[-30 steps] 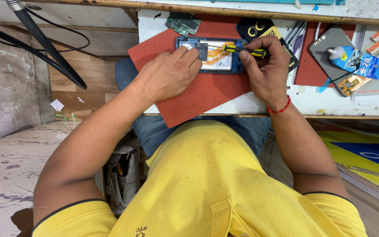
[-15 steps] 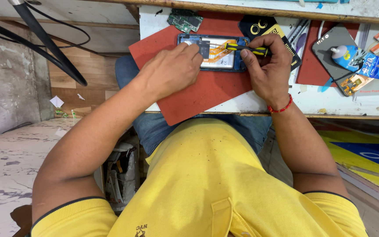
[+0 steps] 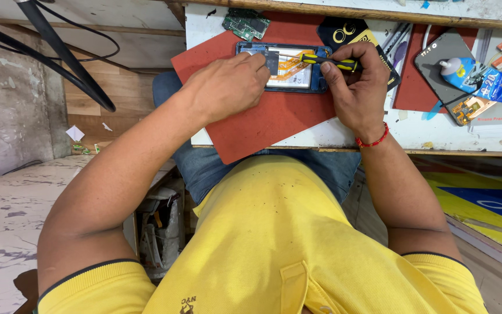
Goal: The person removes the back cover of a blue smartphone using a prying tool and a black card, then uses a screwdriver to loosen screws on the internal frame. The back cover is set aside and the phone remains open on the workbench.
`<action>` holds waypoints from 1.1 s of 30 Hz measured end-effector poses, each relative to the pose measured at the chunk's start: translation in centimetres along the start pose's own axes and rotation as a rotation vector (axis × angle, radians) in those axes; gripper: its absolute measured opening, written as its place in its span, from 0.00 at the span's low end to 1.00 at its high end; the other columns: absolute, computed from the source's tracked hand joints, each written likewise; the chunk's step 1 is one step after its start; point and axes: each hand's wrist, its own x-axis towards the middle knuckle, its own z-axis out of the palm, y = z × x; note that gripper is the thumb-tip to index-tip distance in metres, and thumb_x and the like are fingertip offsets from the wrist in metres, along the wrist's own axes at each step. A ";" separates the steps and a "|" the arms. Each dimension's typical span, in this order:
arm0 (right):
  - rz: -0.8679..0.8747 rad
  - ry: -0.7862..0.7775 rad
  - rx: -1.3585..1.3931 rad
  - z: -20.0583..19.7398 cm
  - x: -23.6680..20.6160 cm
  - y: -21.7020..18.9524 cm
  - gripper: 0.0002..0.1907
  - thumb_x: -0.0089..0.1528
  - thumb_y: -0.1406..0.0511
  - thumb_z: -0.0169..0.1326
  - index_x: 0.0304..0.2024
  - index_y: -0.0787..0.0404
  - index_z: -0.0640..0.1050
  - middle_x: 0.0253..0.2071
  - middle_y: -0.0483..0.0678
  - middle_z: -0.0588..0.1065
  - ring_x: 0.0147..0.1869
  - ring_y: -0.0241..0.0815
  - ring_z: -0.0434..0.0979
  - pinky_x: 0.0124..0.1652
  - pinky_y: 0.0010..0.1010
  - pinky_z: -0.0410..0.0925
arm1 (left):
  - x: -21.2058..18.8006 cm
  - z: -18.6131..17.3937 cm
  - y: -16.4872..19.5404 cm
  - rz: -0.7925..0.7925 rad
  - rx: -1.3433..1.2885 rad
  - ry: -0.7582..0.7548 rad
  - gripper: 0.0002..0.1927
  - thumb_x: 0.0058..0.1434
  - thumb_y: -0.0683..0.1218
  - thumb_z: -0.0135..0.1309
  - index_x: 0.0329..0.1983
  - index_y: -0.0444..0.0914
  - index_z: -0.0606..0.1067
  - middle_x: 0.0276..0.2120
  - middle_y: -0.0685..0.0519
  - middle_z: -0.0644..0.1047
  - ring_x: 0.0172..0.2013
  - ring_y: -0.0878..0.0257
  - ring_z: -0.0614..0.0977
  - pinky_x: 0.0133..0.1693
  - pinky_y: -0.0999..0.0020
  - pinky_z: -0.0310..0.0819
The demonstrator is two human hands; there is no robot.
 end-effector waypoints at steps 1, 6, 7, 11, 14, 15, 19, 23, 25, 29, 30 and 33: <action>0.006 0.000 0.000 0.0 0.0 0.0 0.09 0.73 0.73 0.61 0.49 0.67 0.72 0.44 0.44 0.75 0.40 0.25 0.70 0.37 0.16 0.67 | 0.0 0.2 0.0 0.007 0.024 0.011 0.08 0.61 0.42 0.52 0.37 0.32 0.76 0.41 0.45 0.75 0.44 0.50 0.80 0.38 0.55 0.79; 0.028 0.007 0.026 0.1 -0.1 0.0 0.09 0.73 0.73 0.61 0.49 0.67 0.72 0.44 0.43 0.75 0.40 0.24 0.70 0.37 0.16 0.66 | 0.2 1.4 0.6 0.008 0.185 0.060 0.08 0.65 0.42 0.48 0.35 0.32 0.73 0.38 0.46 0.73 0.41 0.54 0.80 0.32 0.59 0.81; 0.018 0.009 0.009 0.1 -0.1 0.0 0.09 0.73 0.73 0.61 0.48 0.67 0.72 0.43 0.44 0.75 0.40 0.25 0.70 0.37 0.16 0.66 | 0.1 1.6 0.8 -0.011 0.189 0.068 0.08 0.66 0.43 0.48 0.34 0.33 0.73 0.38 0.46 0.73 0.40 0.54 0.80 0.31 0.60 0.81; 0.017 0.013 -0.018 0.1 -0.2 0.1 0.09 0.72 0.73 0.61 0.48 0.67 0.72 0.43 0.44 0.75 0.40 0.24 0.70 0.36 0.16 0.66 | -0.4 2.0 0.9 0.003 0.199 0.165 0.08 0.67 0.44 0.46 0.34 0.35 0.72 0.36 0.48 0.72 0.38 0.56 0.79 0.28 0.61 0.80; 0.012 -0.004 -0.001 0.3 -0.1 -0.1 0.09 0.72 0.73 0.61 0.47 0.66 0.72 0.43 0.43 0.75 0.39 0.24 0.70 0.36 0.16 0.66 | -0.9 1.9 0.3 -0.025 0.191 0.203 0.07 0.66 0.43 0.46 0.34 0.35 0.71 0.36 0.48 0.71 0.39 0.55 0.79 0.28 0.61 0.80; 0.011 0.003 -0.012 0.2 -0.2 -0.3 0.09 0.72 0.73 0.61 0.47 0.66 0.72 0.42 0.43 0.75 0.39 0.25 0.70 0.36 0.17 0.66 | -0.8 1.9 0.3 -0.036 0.178 0.200 0.07 0.66 0.43 0.46 0.34 0.35 0.71 0.36 0.48 0.71 0.39 0.55 0.78 0.28 0.61 0.80; -0.134 0.047 -0.169 0.4 -0.1 -1.1 0.09 0.70 0.75 0.62 0.46 0.66 0.73 0.42 0.48 0.75 0.39 0.32 0.72 0.36 0.22 0.67 | -1.2 1.7 1.1 0.031 0.153 0.081 0.09 0.67 0.45 0.46 0.35 0.35 0.71 0.35 0.48 0.72 0.33 0.53 0.79 0.25 0.58 0.79; -0.441 0.039 -0.365 0.8 -0.2 -1.6 0.09 0.69 0.80 0.60 0.47 0.65 0.76 0.49 0.53 0.72 0.45 0.44 0.76 0.40 0.29 0.70 | -1.1 1.6 2.2 -0.012 0.023 0.060 0.06 0.66 0.44 0.48 0.37 0.35 0.71 0.34 0.46 0.72 0.30 0.48 0.79 0.24 0.53 0.77; -0.422 -0.035 -0.373 1.1 -0.2 -1.6 0.10 0.68 0.80 0.58 0.49 0.64 0.77 0.51 0.53 0.70 0.48 0.46 0.76 0.44 0.31 0.71 | -0.9 1.4 1.6 -0.073 -0.164 0.143 0.04 0.64 0.42 0.52 0.38 0.36 0.71 0.34 0.45 0.72 0.28 0.45 0.78 0.27 0.51 0.75; -0.374 -0.034 -0.359 1.3 -0.1 -1.3 0.10 0.69 0.80 0.58 0.49 0.65 0.78 0.52 0.53 0.71 0.48 0.46 0.75 0.44 0.31 0.70 | -1.6 0.4 -0.8 -0.014 -0.433 0.325 0.10 0.58 0.36 0.58 0.39 0.34 0.68 0.36 0.44 0.71 0.33 0.46 0.77 0.33 0.54 0.73; -0.349 -0.030 -0.347 1.3 -0.1 -1.2 0.10 0.69 0.80 0.58 0.49 0.65 0.78 0.52 0.53 0.71 0.47 0.45 0.75 0.43 0.30 0.70 | -1.9 0.2 -1.1 -0.021 -0.455 0.349 0.12 0.58 0.35 0.59 0.40 0.34 0.68 0.36 0.44 0.71 0.33 0.46 0.77 0.34 0.55 0.72; -0.312 -0.023 -0.313 1.5 0.0 -1.4 0.10 0.69 0.81 0.57 0.48 0.65 0.78 0.52 0.53 0.71 0.45 0.42 0.75 0.41 0.29 0.69 | -1.9 -1.0 -2.4 0.021 -0.327 0.415 0.13 0.59 0.36 0.61 0.40 0.35 0.67 0.37 0.44 0.71 0.34 0.45 0.77 0.35 0.54 0.72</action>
